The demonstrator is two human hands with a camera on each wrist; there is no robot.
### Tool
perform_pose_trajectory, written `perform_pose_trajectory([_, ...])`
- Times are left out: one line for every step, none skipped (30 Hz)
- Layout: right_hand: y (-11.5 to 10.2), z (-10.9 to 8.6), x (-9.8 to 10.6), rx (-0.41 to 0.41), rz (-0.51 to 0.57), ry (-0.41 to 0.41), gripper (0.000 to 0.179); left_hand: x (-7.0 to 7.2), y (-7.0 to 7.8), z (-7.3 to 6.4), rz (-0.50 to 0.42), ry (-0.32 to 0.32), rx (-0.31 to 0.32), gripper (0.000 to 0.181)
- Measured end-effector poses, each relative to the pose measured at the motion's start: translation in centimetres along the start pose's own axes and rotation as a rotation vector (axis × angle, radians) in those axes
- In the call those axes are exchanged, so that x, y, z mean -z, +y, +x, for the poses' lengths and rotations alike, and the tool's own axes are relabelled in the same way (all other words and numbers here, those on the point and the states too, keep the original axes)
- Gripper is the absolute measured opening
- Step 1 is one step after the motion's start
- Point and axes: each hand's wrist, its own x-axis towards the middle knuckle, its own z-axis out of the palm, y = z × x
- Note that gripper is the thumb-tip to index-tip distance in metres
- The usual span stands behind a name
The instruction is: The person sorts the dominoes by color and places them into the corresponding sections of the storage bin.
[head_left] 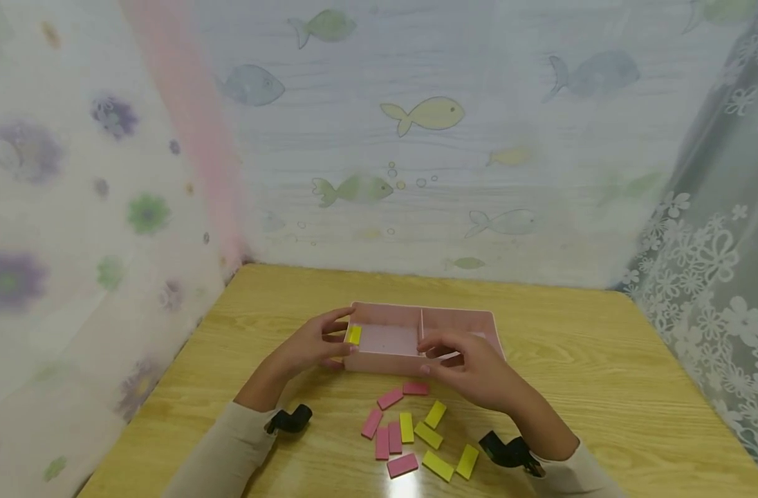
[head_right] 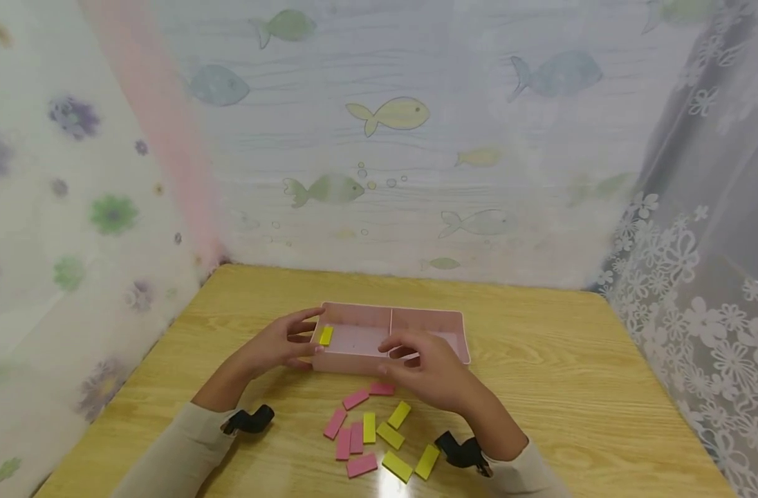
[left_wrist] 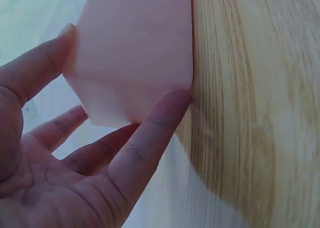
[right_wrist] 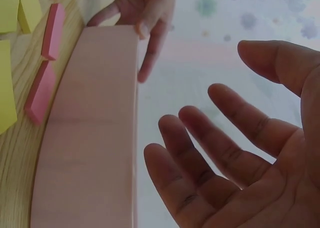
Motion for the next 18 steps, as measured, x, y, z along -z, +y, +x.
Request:
perform_pose_trajectory([0.0,-0.1,0.1,0.005,-0.002,-0.004,0.026,0.0,0.0,0.0,0.003,-0.003,-0.004,0.084])
perform_pose_trajectory([0.0,-0.1,0.1,0.009,-0.005,-0.006,0.025,0.0,0.0,0.0,0.004,-0.004,-0.006,0.083])
perform_pose_trajectory([0.0,-0.1,0.2,0.011,-0.005,-0.009,0.025,0.1,0.0,-0.1,0.008,-0.007,-0.008,0.082])
perform_pose_trajectory([0.1,-0.2,0.3,0.014,-0.009,-0.009,0.024,0.1,0.0,0.0,0.012,-0.009,-0.008,0.081])
perform_pose_trajectory([0.2,-0.2,0.5,0.017,-0.015,-0.01,0.024,0.1,0.1,0.0,0.016,-0.01,-0.008,0.08])
perform_pose_trajectory([0.2,-0.2,0.6,0.017,-0.022,-0.01,0.025,0.1,0.1,0.1,0.018,-0.009,-0.006,0.08])
perform_pose_trajectory([0.3,-0.2,0.7,0.015,-0.028,-0.01,0.025,0.1,0.2,0.1,0.017,-0.007,-0.004,0.079])
perform_pose_trajectory([0.3,-0.3,0.9,0.012,-0.033,-0.009,0.025,0.1,0.2,0.2,0.017,-0.004,-0.002,0.078])
perform_pose_trajectory([0.3,-0.3,1.0,0.009,-0.035,-0.009,0.026,0.1,0.2,0.2,0.017,-0.002,-0.002,0.078])
perform_pose_trajectory([0.4,-0.4,1.1,0.007,-0.036,-0.008,0.026,0.1,0.2,0.2,0.015,0.0,-0.002,0.077])
perform_pose_trajectory([0.4,-0.5,1.3,0.004,-0.036,-0.007,0.026,0.1,0.2,0.2,0.018,0.002,-0.001,0.077])
perform_pose_trajectory([0.4,-0.6,1.3,0.0,-0.035,-0.006,0.026,0.1,0.1,0.2,0.02,0.007,0.003,0.077])
perform_pose_trajectory([0.4,-0.7,1.4,-0.002,-0.03,-0.003,0.026,0.1,0.1,0.2,0.02,0.01,0.006,0.077])
perform_pose_trajectory([0.5,-0.8,1.4,-0.004,-0.025,0.003,0.024,0.1,0.0,0.2,0.023,0.013,0.008,0.077])
perform_pose_trajectory([0.6,-0.9,1.4,-0.008,-0.02,0.009,0.023,0.1,0.0,0.2,0.026,0.014,0.008,0.077])
perform_pose_trajectory([0.6,-1.1,1.4,-0.011,-0.016,0.015,0.022,0.1,-0.1,0.1,0.03,0.017,0.011,0.077])
perform_pose_trajectory([0.7,-1.2,1.3,-0.016,-0.012,0.02,0.02,0.1,-0.1,0.1,0.034,0.021,0.016,0.078])
perform_pose_trajectory([0.8,-1.3,1.3,-0.021,-0.009,0.026,0.02,0.1,-0.1,0.0,0.033,0.023,0.019,0.078])
